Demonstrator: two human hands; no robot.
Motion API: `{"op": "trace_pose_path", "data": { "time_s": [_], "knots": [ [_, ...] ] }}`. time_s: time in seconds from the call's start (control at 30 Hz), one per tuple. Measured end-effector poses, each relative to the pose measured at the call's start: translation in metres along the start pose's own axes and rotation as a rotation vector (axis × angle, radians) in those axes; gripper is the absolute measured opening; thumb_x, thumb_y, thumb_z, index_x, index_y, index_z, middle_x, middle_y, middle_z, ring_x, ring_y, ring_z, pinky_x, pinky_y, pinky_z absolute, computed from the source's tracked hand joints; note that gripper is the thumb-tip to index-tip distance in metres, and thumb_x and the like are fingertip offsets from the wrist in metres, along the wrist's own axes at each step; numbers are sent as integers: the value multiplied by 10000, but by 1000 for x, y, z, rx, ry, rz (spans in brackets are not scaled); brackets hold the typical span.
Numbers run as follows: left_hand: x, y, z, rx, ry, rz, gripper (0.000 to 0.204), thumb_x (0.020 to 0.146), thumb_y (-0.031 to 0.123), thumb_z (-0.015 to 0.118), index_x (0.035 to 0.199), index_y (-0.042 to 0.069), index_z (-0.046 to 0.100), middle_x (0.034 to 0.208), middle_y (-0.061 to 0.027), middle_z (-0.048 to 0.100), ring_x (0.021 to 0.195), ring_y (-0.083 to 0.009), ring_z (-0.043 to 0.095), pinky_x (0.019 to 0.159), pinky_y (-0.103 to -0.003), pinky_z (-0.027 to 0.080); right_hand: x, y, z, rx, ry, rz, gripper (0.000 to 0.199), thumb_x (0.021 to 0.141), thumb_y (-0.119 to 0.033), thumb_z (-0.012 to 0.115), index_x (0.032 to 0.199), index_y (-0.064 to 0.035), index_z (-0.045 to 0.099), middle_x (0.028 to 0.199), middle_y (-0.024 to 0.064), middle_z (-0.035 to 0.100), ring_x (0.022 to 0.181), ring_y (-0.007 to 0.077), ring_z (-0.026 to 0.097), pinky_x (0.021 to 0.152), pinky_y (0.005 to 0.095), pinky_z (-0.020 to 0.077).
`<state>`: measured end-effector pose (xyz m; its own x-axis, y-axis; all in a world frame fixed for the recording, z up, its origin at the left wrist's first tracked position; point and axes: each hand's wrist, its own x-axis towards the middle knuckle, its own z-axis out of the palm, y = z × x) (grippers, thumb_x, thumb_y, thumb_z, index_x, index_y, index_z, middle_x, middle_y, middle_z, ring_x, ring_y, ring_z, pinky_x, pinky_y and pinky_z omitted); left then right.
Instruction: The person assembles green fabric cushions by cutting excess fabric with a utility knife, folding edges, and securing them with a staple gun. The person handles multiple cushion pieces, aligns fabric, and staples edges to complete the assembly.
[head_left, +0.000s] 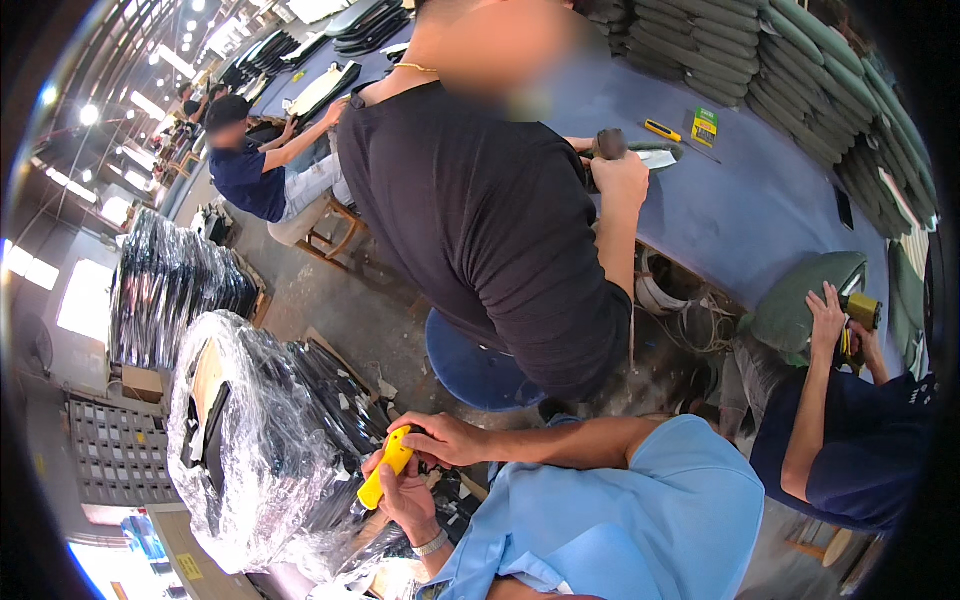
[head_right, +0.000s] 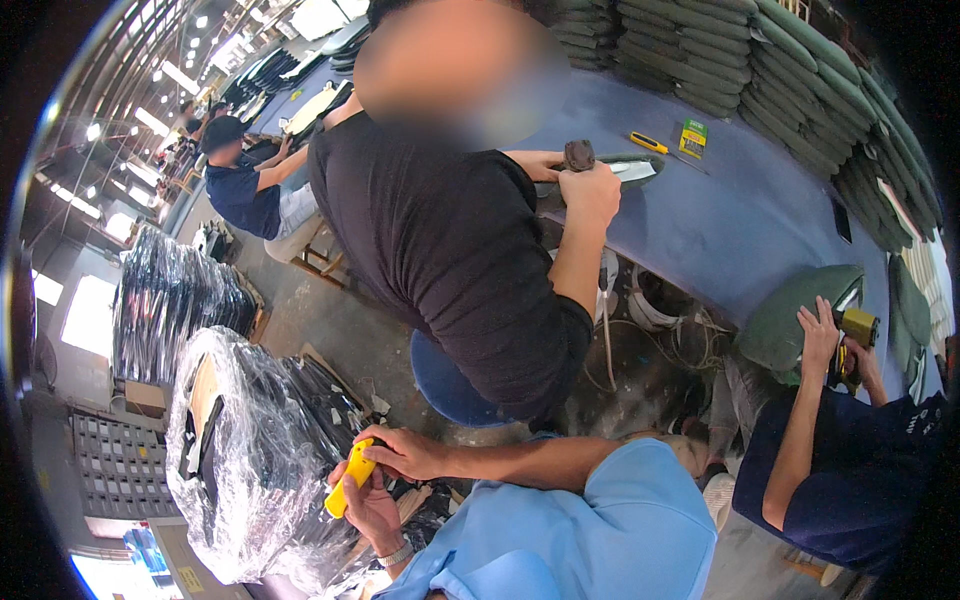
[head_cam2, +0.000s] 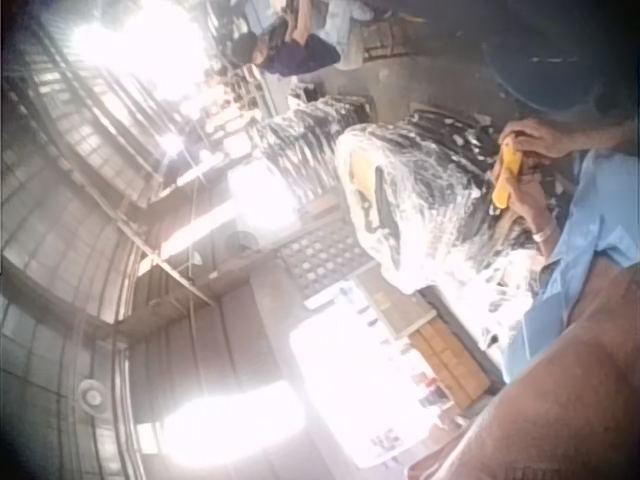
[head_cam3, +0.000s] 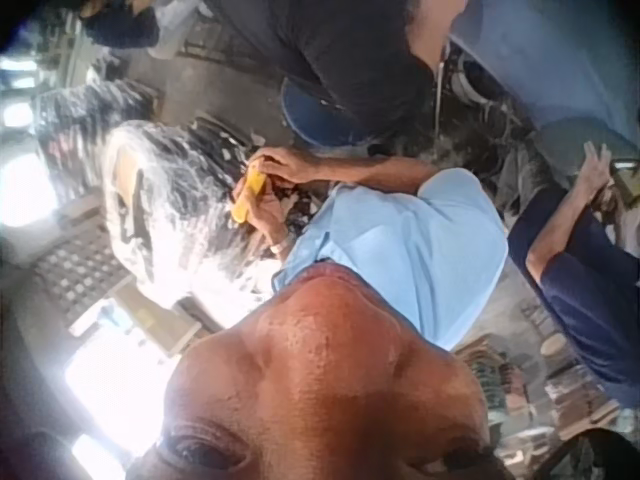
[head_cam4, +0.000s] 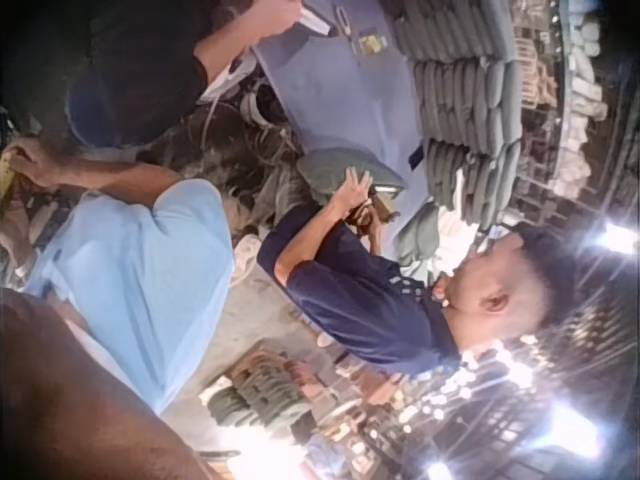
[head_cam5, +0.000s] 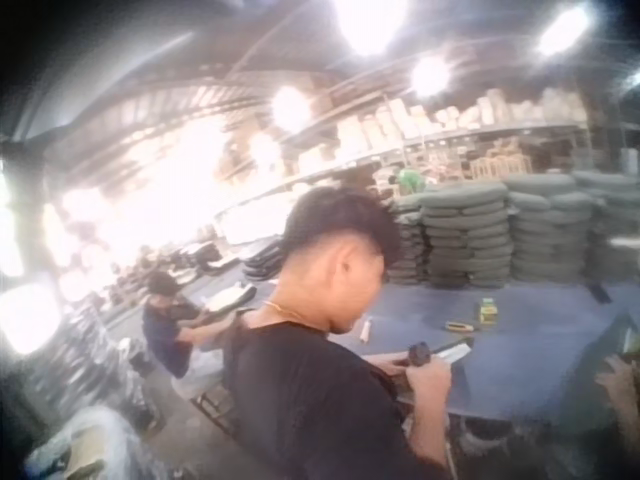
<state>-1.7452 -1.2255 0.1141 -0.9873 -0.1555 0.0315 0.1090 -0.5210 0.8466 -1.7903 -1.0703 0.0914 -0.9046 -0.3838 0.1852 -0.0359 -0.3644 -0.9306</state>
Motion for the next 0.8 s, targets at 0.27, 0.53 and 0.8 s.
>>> {"op": "trace_pose_path", "data": {
  "time_s": [0.27,0.53,0.8],
  "knots": [
    [2,-2,10,110,-8,66,301,1035,198,600,1274,26,533,1240,-179,621,1133,-273,657,917,-348,603,5,4,-5,26,14,-91,366,1109,-319,458,1360,-65,540,718,-4,576,559,37,527,485,204,432],
    [2,-7,6,28,17,51,310,1026,233,597,1257,33,539,1207,-175,642,1104,-269,647,922,-379,559,2,-1,-1,156,-44,60,386,1112,-350,438,1379,-86,530,728,-17,539,572,29,504,477,195,424],
    [33,-44,-50,130,-222,-8,364,1004,317,605,1312,135,535,1333,-148,552,1132,-327,629,973,-466,456,1,0,-10,37,46,68,403,1103,-374,443,1417,-131,515,725,-30,542,534,43,493,477,211,424]
  ]
}}
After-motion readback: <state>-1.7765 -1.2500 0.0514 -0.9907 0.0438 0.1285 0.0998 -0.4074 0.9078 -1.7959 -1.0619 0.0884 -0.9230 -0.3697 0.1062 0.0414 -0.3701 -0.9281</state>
